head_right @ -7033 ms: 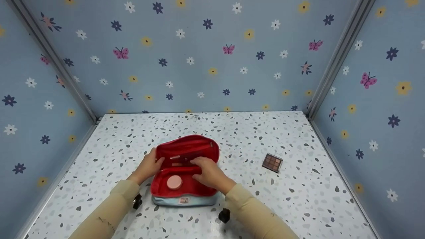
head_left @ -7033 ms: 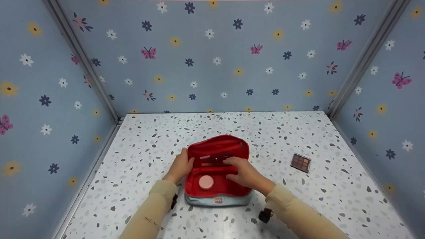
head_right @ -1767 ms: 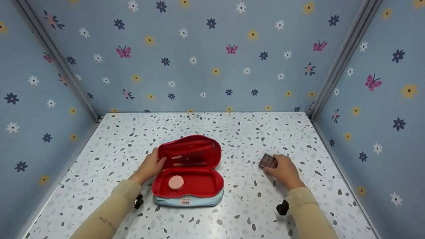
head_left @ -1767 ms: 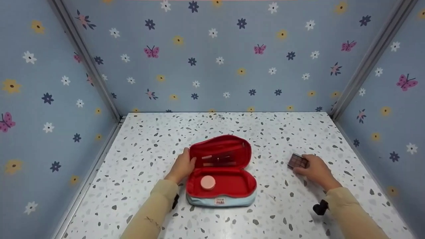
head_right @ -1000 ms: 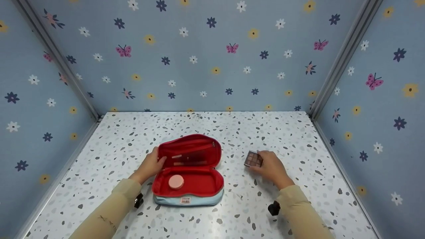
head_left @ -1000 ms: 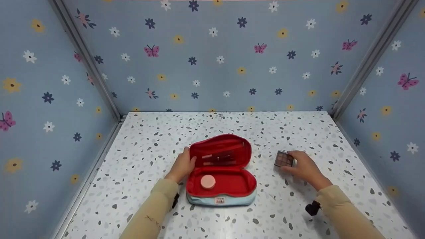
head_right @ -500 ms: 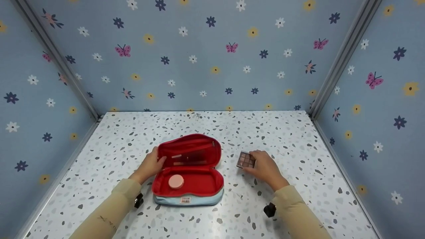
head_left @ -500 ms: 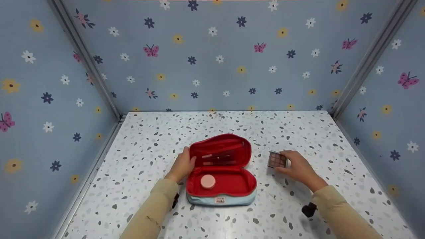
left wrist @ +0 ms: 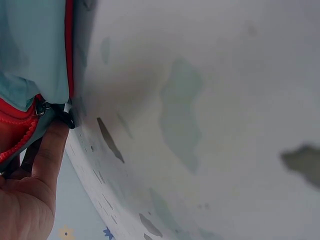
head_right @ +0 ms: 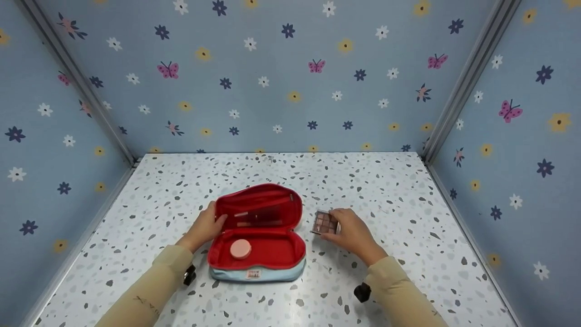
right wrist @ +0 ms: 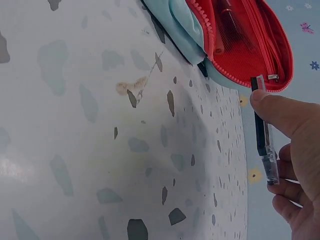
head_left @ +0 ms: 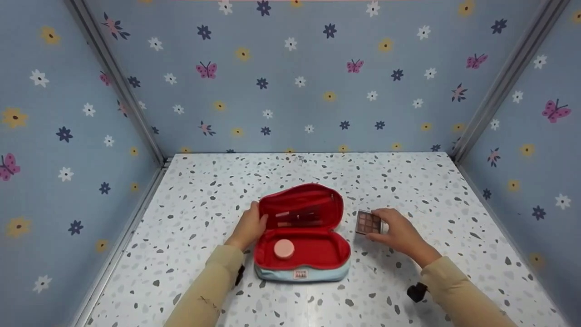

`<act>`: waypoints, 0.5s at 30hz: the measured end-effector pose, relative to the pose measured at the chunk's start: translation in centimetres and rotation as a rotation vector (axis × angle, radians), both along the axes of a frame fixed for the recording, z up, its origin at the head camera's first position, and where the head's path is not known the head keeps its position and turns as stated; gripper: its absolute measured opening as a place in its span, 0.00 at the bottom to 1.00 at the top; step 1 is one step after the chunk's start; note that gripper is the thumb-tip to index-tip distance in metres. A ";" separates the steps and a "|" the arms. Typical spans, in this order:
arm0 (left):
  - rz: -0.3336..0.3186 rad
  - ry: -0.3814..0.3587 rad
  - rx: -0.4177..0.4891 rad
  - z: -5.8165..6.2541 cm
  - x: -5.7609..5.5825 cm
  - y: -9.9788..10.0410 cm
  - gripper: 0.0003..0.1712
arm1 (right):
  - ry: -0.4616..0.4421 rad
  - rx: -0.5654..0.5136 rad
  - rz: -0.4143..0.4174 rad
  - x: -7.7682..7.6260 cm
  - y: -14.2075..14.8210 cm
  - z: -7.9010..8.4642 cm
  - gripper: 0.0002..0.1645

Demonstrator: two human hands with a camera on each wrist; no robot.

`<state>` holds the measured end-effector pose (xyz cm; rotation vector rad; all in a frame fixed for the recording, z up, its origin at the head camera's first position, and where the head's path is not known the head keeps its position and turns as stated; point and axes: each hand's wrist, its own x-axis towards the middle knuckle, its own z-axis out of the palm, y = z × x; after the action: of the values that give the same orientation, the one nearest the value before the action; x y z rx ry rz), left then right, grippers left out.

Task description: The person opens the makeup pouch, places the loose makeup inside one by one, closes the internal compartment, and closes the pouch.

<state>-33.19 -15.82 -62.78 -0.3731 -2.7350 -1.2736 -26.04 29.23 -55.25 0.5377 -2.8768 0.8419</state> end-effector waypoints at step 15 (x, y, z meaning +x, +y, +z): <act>0.003 -0.015 0.006 0.4 0.4 -0.1 0.14 | 0.030 -0.035 0.082 0.8 -2.7 0.7 0.35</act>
<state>-32.82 -15.87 -62.33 -0.3606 -2.7426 -1.2886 -25.27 26.56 -54.54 0.6630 -2.8248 0.8864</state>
